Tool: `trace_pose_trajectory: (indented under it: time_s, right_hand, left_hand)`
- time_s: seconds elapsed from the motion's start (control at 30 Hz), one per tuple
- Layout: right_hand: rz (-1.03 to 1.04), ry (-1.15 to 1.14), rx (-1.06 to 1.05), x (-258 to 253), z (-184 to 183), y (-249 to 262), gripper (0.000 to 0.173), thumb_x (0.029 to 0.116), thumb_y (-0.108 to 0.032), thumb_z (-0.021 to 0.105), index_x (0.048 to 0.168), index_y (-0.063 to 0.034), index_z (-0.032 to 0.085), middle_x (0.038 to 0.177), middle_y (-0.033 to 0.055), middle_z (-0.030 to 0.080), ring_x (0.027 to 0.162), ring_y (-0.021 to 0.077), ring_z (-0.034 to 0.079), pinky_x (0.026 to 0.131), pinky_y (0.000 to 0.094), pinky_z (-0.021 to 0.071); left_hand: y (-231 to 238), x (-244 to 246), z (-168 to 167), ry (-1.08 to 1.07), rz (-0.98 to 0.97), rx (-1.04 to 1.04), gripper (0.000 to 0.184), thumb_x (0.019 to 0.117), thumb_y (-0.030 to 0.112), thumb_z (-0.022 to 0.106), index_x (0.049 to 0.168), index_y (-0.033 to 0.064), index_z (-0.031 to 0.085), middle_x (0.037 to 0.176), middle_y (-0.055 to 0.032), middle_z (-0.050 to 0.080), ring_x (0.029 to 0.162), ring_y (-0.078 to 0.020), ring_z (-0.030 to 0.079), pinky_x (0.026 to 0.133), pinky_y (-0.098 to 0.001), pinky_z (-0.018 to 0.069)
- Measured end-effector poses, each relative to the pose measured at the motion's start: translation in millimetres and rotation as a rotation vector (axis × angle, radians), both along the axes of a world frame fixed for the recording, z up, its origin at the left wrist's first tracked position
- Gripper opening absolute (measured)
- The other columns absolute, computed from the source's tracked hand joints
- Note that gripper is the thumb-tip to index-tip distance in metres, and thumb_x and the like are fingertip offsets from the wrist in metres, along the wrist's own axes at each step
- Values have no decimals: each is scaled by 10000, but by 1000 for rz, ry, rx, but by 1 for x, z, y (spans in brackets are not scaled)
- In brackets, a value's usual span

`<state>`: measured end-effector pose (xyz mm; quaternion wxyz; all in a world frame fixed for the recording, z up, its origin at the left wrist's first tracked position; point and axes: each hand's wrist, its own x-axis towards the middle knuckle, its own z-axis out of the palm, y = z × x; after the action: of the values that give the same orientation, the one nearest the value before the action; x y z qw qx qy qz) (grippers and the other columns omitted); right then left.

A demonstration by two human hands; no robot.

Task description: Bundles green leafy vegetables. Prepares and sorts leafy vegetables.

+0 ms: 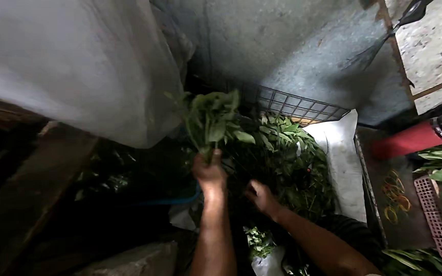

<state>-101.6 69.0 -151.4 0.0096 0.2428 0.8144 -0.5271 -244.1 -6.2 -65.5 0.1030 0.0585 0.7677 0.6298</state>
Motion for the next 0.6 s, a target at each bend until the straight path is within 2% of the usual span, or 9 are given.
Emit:
trace_pose_trajectory:
  time_s: [0.07, 0.13, 0.2, 0.23, 0.3, 0.33, 0.47, 0.53, 0.6]
  right_hand:
    - [330, -271, 35, 10, -10, 1, 392, 1035, -233, 599, 1359, -11, 595, 1273, 231, 657, 1197, 369, 635, 1058, 578, 475]
    - [436, -383, 161, 15, -17, 5, 474, 978, -296, 685, 1380, -56, 606, 1337, 241, 625, 1258, 428, 583, 1064, 669, 426]
    - [154, -338, 223, 8, -12, 18, 474, 1008, -304, 622, 1390, -26, 585, 1382, 222, 600, 1296, 370, 575, 1108, 560, 446]
    - [-45, -307, 231, 0, -9, 27, 465, 1036, -284, 577, 1396, 8, 553, 1357, 227, 612, 1263, 350, 603, 1087, 511, 476]
    - [-396, -336, 233, -16, -12, 48, 506, 1061, -320, 541, 1443, 6, 479, 1318, 226, 634, 1199, 344, 647, 1027, 488, 523]
    - [-511, -386, 213, -22, -17, 59, 559, 1059, -368, 544, 1464, 3, 443, 1320, 227, 631, 1200, 346, 647, 1026, 492, 521]
    - [-586, -611, 145, -35, -29, 79, 776, 1019, -534, 554, 1531, 12, 346, 1383, 230, 601, 1287, 360, 596, 1072, 526, 478]
    - [-560, -652, 152, -38, -35, 80, 714, 1009, -525, 575, 1501, -27, 431, 1374, 203, 619, 1280, 360, 600, 1054, 551, 482]
    - [-572, -611, 156, -39, -38, 81, 514, 1033, -411, 569, 1415, -67, 556, 1358, 186, 631, 1272, 352, 602, 1044, 560, 482]
  left_hand:
    - [-8, -8, 4, 69, 110, -12, 380, 1045, 292, 598, 1288, 0, 606, 1163, -170, 657, 1042, -221, 638, 933, -454, 528]
    - [-13, -14, 7, 60, 179, 65, 337, 1060, 254, 564, 1281, 3, 600, 1117, -119, 661, 1002, -165, 639, 917, -393, 534]
    - [-12, -14, 5, -14, 172, 248, 229, 1085, 201, 507, 1215, 19, 560, 901, -22, 660, 765, -93, 642, 730, -296, 566]
    - [-11, -13, 4, -83, 155, 330, 195, 1098, 203, 483, 1200, 42, 522, 810, 1, 636, 660, -87, 634, 641, -277, 579]
    - [-6, -10, 6, -224, 136, 382, 171, 1106, 264, 473, 1190, 115, 481, 710, 26, 517, 518, -75, 519, 485, -237, 504]
    - [-4, -10, 6, -269, 126, 372, 170, 1104, 301, 476, 1162, 141, 478, 697, 34, 459, 491, -71, 451, 453, -228, 450]
    - [2, -9, 7, -308, 92, 306, 187, 1064, 321, 569, 1013, 146, 527, 646, 47, 427, 455, -60, 402, 425, -216, 405]
    - [3, -8, 6, -313, 61, 297, 162, 1048, 290, 603, 1011, 147, 536, 628, 51, 422, 450, -56, 398, 429, -214, 402]
    - [2, -8, 5, -317, 49, 304, 145, 1040, 268, 616, 995, 153, 540, 619, 56, 410, 443, -54, 380, 420, -209, 384]
